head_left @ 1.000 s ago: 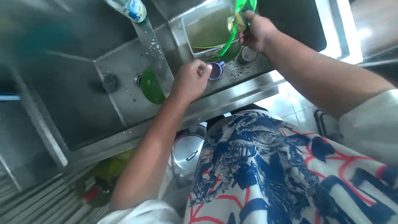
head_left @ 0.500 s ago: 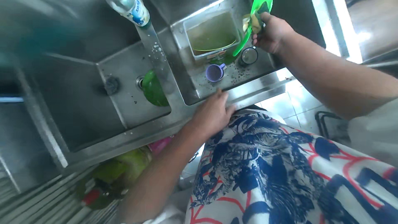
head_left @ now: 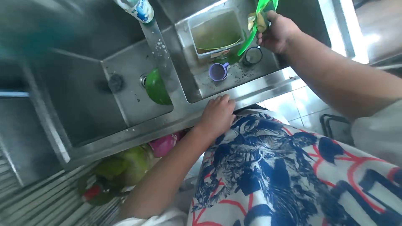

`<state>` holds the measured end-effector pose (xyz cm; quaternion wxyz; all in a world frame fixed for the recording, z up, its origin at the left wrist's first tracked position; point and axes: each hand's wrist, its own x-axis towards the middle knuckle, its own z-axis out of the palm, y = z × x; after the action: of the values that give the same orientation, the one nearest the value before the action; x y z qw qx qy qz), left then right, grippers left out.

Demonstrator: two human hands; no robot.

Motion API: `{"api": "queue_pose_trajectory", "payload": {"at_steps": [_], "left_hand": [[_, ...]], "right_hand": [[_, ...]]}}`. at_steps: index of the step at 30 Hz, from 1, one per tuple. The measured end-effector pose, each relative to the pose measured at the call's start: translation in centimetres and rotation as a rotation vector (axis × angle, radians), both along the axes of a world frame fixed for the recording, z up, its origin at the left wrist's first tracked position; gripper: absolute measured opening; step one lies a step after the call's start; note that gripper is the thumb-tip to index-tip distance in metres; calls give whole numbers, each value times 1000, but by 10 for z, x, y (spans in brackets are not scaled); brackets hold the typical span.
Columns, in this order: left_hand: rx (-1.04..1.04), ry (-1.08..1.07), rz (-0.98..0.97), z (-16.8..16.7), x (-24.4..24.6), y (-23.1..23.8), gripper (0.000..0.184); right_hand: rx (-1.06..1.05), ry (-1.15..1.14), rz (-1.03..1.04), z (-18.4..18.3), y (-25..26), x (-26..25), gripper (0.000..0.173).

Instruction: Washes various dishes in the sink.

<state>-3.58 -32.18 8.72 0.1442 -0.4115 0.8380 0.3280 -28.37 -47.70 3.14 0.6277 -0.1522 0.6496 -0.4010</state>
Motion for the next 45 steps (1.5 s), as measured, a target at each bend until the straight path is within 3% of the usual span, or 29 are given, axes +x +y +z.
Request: {"api": "queue_pose_trajectory", "payload": {"at_steps": [6, 9, 11, 13, 16, 20, 22, 24, 27, 29, 33, 36, 38, 41, 45], "left_hand": [[133, 31, -98, -15, -1, 8, 31], [243, 328, 257, -2, 20, -5, 41], [93, 391, 438, 4, 36, -15, 41], [-17, 271, 460, 6, 47, -18, 39], [20, 175, 441, 12, 49, -10, 32], [272, 418, 634, 13, 46, -2, 20], [406, 512, 739, 12, 39, 3, 23], [311, 455, 660, 8, 31, 8, 21], [-27, 145, 237, -4, 20, 17, 24], [-137, 34, -11, -15, 13, 24, 24], [-128, -5, -250, -30, 1, 30, 22], [-32, -11, -291, -29, -1, 29, 24], [103, 29, -163, -17, 1, 28, 27], [322, 296, 254, 18, 13, 31, 25], [307, 533, 552, 39, 46, 24, 17]], "right_hand": [[27, 7, 29, -3, 9, 5, 30], [30, -24, 20, -2, 12, 6, 30], [21, -34, 15, -1, 13, 5, 29], [19, -33, 17, -1, 15, 3, 28], [11, -28, 35, -2, 15, 3, 28], [11, -42, 46, -2, 15, 5, 28], [12, -45, 52, -3, 16, 5, 28], [20, -42, 54, -4, 16, 5, 28], [37, -18, 58, -4, 19, 7, 30], [39, -16, 66, -3, 21, 8, 30], [48, -19, 61, -4, 23, 8, 31], [53, -20, 62, -5, 23, 9, 31], [52, -15, 73, -4, 23, 9, 31], [36, -18, 79, -3, 24, 8, 31], [21, -43, 75, -4, 25, 6, 30]]}}
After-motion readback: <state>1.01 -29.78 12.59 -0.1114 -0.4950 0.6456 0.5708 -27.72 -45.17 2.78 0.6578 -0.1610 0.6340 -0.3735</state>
